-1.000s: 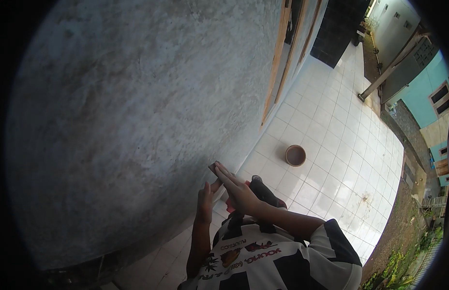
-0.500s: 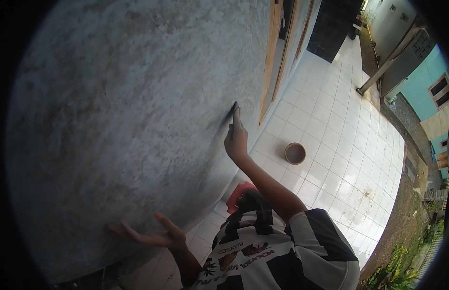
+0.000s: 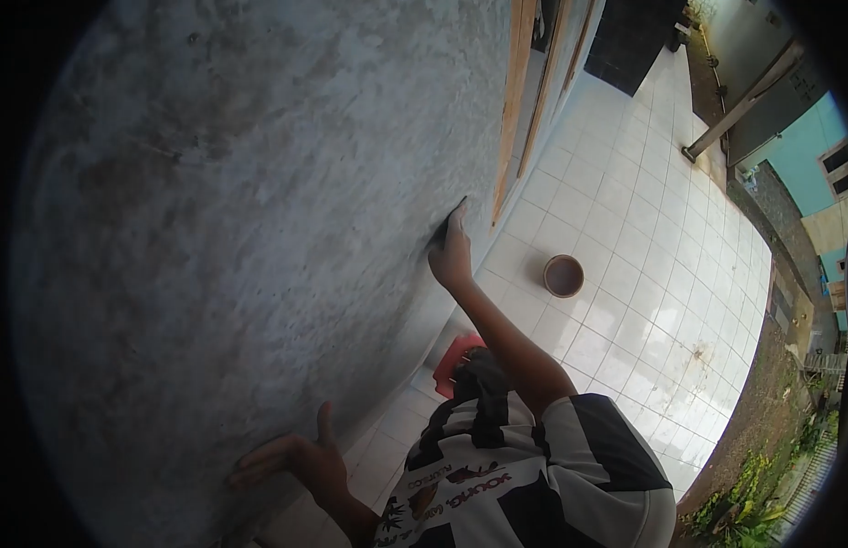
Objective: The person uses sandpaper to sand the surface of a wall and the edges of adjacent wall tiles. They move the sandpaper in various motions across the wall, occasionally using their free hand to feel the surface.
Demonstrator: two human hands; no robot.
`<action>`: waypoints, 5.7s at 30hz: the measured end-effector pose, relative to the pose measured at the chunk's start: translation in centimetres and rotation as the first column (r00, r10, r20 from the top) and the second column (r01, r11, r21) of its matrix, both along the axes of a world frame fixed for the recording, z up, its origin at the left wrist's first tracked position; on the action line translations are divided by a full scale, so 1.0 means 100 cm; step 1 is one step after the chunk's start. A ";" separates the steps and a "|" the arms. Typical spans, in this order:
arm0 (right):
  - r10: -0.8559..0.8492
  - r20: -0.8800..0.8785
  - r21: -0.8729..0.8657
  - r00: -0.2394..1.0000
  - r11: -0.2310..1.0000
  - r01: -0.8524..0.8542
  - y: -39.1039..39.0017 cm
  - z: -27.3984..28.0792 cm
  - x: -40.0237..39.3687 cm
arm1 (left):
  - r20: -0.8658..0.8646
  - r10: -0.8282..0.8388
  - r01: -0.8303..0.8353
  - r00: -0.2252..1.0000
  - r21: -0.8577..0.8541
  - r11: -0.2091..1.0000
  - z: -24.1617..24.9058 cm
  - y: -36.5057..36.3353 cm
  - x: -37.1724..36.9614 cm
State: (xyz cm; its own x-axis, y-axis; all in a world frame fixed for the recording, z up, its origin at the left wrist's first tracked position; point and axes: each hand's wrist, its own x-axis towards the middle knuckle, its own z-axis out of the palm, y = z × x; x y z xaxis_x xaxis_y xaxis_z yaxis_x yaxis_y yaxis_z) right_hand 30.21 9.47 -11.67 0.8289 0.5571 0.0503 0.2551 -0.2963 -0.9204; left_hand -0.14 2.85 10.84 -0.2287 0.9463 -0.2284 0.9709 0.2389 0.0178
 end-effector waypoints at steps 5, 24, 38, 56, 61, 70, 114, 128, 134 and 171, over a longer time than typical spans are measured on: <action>-0.065 0.057 0.119 0.996 0.991 0.058 -0.001 -0.002 -0.001 | 0.102 -0.272 0.217 0.957 0.371 0.903 -0.030 0.001 -0.031; -0.195 0.073 0.026 0.978 0.981 0.194 0.015 -0.115 0.100 | -0.007 -0.165 0.160 0.986 0.284 0.945 -0.026 0.007 -0.028; 0.103 -0.115 -0.125 0.988 0.985 -0.117 -0.007 -0.063 0.068 | -0.010 -0.090 0.089 0.996 0.290 0.953 -0.036 0.006 -0.024; 0.605 0.221 0.244 0.765 0.725 -0.644 -0.107 0.065 -0.084 | -0.087 -0.190 0.200 0.978 0.656 0.728 -0.051 -0.001 -0.015; 0.775 -0.325 0.470 0.543 0.630 -0.618 -0.153 0.085 -0.097 | 0.014 -0.404 0.290 0.915 0.673 0.680 -0.046 -0.032 -0.004; 0.874 -0.415 0.551 0.251 0.461 -0.696 -0.158 0.115 -0.094 | 0.982 -0.132 0.197 0.132 0.105 0.975 -0.073 -0.067 0.015; 0.132 0.738 0.237 0.662 0.868 -0.437 -0.040 0.186 -0.155 | 0.166 -0.152 -0.088 0.974 0.903 0.420 -0.050 -0.011 -0.131; 0.519 0.445 -0.093 0.730 0.837 -0.539 -0.037 0.167 -0.144 | 0.138 -0.105 -0.086 0.985 0.916 0.392 -0.029 -0.010 -0.124; 0.536 0.480 -0.038 0.695 0.804 -0.594 -0.021 0.121 -0.114 | 0.250 -0.039 -0.229 0.967 0.930 0.289 0.002 -0.006 -0.127; 0.344 0.838 0.044 0.424 0.731 -0.681 -0.034 0.181 -0.145 | 0.385 -0.052 -0.345 0.922 0.872 0.347 0.002 -0.021 -0.117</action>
State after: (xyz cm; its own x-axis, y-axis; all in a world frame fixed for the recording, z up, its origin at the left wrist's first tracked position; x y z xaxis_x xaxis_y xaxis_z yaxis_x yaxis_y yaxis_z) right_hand 15.72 6.10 6.45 -0.0580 0.6629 0.7464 0.8599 0.4131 -0.3001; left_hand -11.79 0.77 11.02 -0.4962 0.5543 0.6683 0.8092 0.0162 0.5873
